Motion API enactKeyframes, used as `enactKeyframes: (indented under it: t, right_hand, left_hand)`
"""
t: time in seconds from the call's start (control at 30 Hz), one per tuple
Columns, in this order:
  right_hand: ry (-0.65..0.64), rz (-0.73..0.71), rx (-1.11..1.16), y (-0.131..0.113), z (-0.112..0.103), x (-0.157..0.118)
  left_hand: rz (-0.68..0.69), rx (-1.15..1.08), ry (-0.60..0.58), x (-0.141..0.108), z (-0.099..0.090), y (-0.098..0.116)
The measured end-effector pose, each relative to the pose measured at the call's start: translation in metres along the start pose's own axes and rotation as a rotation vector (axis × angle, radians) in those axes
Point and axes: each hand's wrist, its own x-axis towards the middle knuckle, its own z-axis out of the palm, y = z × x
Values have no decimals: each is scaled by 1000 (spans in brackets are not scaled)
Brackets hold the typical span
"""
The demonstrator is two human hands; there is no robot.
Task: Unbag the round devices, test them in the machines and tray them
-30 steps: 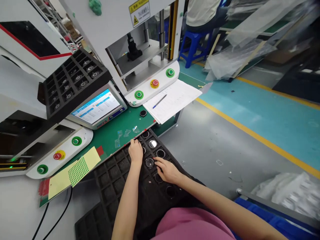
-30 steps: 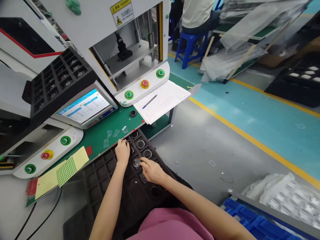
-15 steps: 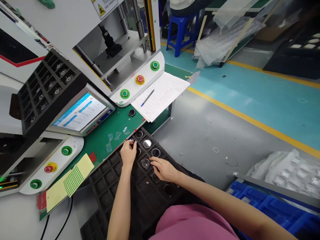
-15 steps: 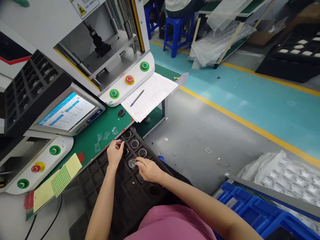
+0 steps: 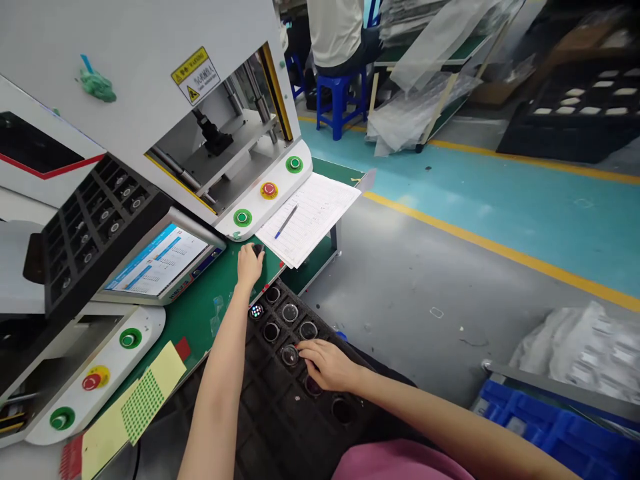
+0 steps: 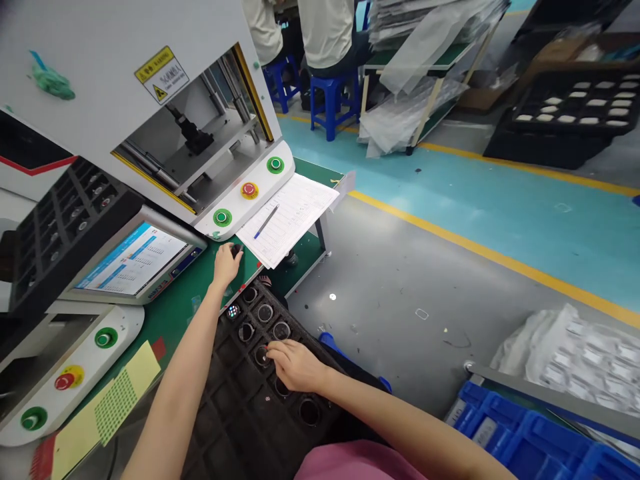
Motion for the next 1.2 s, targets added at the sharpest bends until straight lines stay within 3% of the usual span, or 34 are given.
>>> enactKeyframes:
  t: [0.1,0.23,0.33,0.4,0.53,0.77,1.0,1.07,1.2]
  right_hand:
    - [148,136,49,-6,-16,28]
    - [324,387,136,-23,-35,73]
    - [310,458,257,-45,-39,98]
    - [270,490,376,-62,-37,105]
    - [225,525,566,-93,-32,104]
    - [143,474,615,-120,-35,100]
    - [-249,481,851,-117,-43,115]
    - [-249,462,850,-118,-42,115]
    - [-119,414,742,-125,-34,107]
  left_hand:
    - [-86,-247,-23,-34,-14,10]
    - [-194,-538,-96,-116,-37,26]
    - [-263,-657,-89,-179,-49,37]
    - [-278,-723,-22,-213,-55,41]
    - [-213,-780,94,-257,-67,38]
    - [85,-554,160,-288,-91,34]
    - [188,-461,92,-296,-111,25]
    - [187,-460,100,-298,-112,22]
    - [214,-447,131,-303,-113,18]
